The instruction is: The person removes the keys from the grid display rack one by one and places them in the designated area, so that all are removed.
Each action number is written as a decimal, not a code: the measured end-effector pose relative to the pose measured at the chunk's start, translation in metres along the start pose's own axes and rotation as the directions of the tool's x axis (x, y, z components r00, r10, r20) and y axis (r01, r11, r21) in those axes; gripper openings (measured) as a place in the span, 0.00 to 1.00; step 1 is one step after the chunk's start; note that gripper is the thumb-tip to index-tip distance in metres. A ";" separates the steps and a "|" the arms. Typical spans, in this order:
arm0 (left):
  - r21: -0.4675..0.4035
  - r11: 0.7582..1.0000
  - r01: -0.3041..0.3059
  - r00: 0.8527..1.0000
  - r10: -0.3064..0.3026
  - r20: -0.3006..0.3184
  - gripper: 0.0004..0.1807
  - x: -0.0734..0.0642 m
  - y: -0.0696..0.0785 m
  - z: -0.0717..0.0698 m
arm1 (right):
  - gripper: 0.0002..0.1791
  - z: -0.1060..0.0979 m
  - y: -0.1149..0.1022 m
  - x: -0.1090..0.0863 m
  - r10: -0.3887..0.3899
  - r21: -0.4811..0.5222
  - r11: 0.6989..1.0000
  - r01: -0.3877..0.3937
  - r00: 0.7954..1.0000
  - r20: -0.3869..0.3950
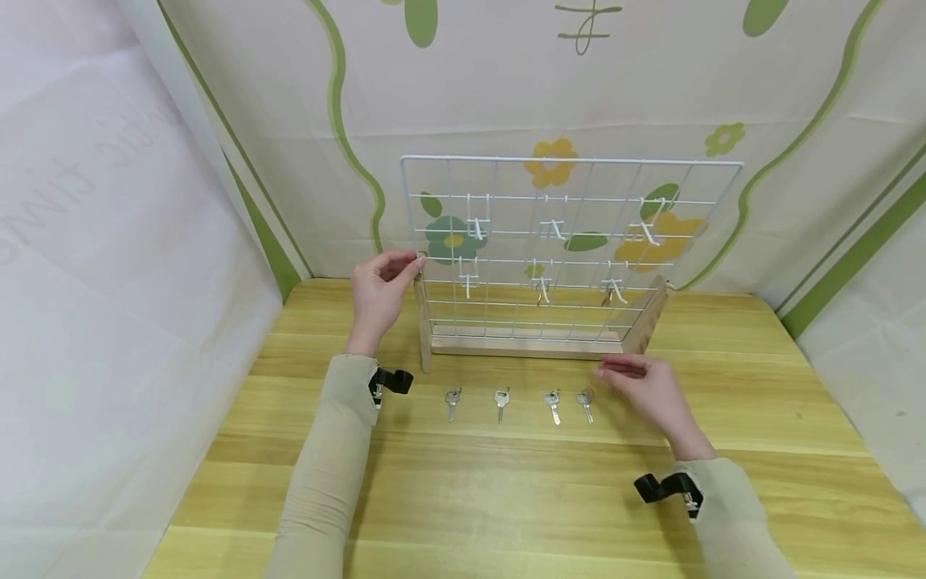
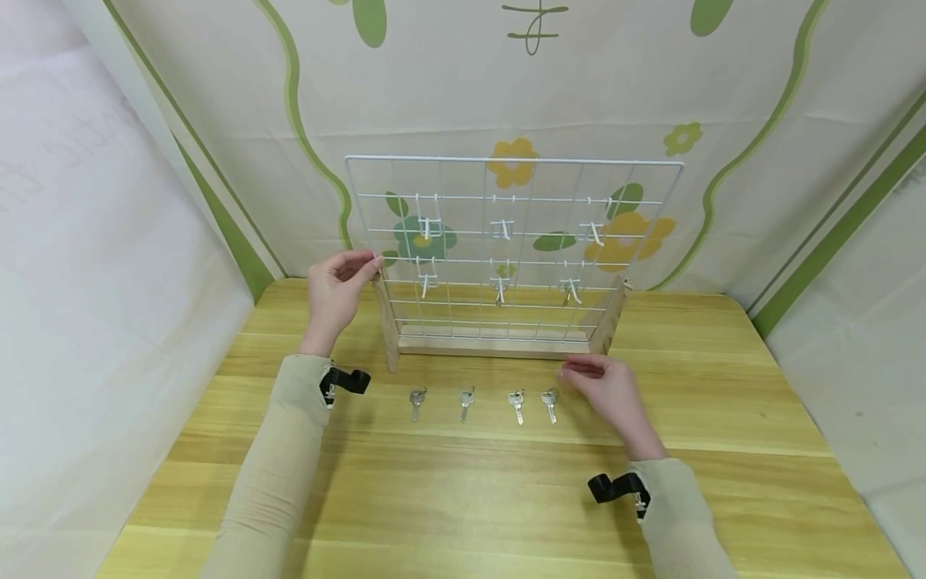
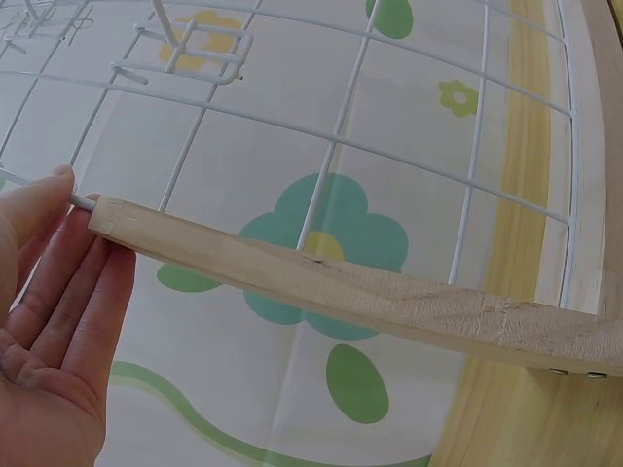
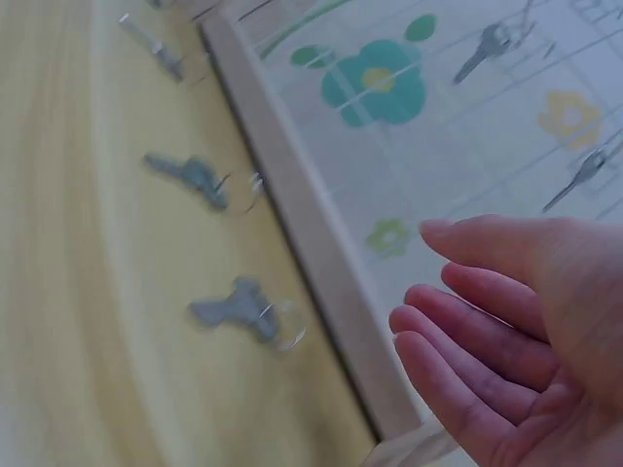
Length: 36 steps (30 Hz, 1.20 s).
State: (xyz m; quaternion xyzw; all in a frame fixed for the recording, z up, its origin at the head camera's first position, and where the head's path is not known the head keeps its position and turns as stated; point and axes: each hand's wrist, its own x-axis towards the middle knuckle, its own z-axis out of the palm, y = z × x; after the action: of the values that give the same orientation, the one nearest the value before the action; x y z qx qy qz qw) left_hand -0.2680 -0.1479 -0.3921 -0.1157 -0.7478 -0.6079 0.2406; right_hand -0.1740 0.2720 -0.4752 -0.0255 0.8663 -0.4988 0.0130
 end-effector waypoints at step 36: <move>-0.009 1.000 0.015 1.000 -0.015 0.002 0.12 -0.001 0.002 0.000 | 0.13 0.053 -0.107 0.065 -0.177 0.293 0.921 0.256 0.947 -0.269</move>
State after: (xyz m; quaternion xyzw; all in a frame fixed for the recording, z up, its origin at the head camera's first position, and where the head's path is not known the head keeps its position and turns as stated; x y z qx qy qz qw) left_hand -0.2658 -0.1473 -0.3908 -0.1118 -0.7460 -0.6131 0.2348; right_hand -0.2327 0.1685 -0.4093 -0.0593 0.7595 -0.6320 -0.1423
